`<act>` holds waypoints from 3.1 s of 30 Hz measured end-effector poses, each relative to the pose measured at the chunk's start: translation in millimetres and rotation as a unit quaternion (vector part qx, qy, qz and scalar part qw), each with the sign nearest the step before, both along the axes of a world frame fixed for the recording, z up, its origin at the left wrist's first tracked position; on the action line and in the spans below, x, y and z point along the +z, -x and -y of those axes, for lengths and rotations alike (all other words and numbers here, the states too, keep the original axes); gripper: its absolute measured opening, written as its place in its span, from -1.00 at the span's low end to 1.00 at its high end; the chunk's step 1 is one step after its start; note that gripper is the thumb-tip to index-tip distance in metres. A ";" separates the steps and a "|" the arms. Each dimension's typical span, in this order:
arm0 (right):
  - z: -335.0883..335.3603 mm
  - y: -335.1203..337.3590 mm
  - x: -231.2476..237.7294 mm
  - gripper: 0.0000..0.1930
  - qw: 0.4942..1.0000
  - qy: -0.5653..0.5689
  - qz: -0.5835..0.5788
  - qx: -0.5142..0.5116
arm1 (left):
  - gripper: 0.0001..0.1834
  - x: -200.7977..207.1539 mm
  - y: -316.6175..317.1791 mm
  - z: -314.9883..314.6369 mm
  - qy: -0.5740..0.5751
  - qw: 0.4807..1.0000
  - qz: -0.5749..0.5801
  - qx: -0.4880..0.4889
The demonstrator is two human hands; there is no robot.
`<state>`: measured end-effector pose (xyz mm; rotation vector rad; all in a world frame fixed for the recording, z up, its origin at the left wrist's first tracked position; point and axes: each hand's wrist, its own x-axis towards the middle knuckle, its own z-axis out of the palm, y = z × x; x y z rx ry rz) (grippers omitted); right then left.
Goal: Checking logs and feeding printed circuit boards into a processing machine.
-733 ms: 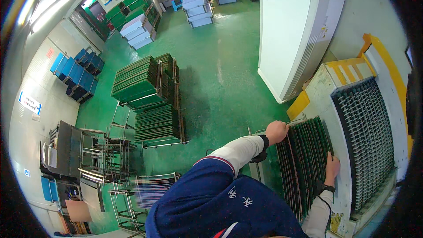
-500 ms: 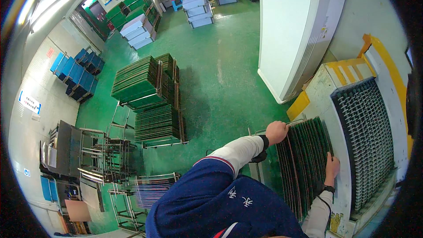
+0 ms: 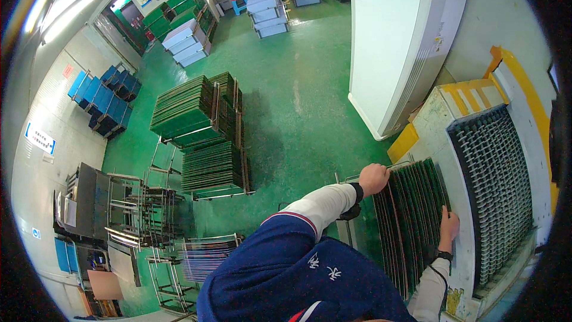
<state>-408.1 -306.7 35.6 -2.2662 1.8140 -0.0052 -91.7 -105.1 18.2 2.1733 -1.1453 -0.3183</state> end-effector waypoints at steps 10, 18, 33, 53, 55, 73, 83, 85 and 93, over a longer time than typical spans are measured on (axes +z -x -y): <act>6.4 6.4 -8.7 -0.26 1.000 0.007 0.000 0.003 | -0.57 -1.8 0.9 2.6 0.019 1.000 0.005 -0.003; 6.4 3.6 -8.8 -0.29 1.000 0.008 0.013 0.020 | -0.58 -3.8 0.5 0.6 0.021 1.000 0.011 0.005; -1.3 4.8 -4.8 -0.30 0.996 0.065 0.047 0.030 | -0.53 5.0 -0.2 0.8 -0.004 1.000 -0.001 -0.009; 5.8 25.5 -11.1 -0.66 0.985 0.061 0.059 0.152 | -0.66 5.7 -0.2 -0.7 -0.045 0.996 -0.058 -0.053; 3.0 7.1 36.3 -0.67 0.981 0.080 0.049 0.172 | -0.60 -16.0 -12.5 -2.4 -0.064 0.996 0.023 -0.051; -6.4 197.8 238.7 -0.66 0.576 0.042 0.804 -0.144 | -0.48 -4.1 -5.0 4.0 -0.061 0.994 0.068 -0.052; 88.6 165.3 76.0 -0.82 0.397 -0.077 0.887 -0.224 | -0.51 -13.9 -8.5 3.1 -0.042 0.992 0.101 -0.057; 109.1 165.3 63.9 -0.84 0.394 -0.067 0.890 -0.217 | -0.52 -10.9 -2.4 6.0 -0.039 0.993 0.093 -0.058; 157.2 145.2 90.9 -0.70 0.519 -0.149 0.837 -0.093 | -0.54 -10.2 -0.9 7.7 -0.037 0.994 0.099 -0.042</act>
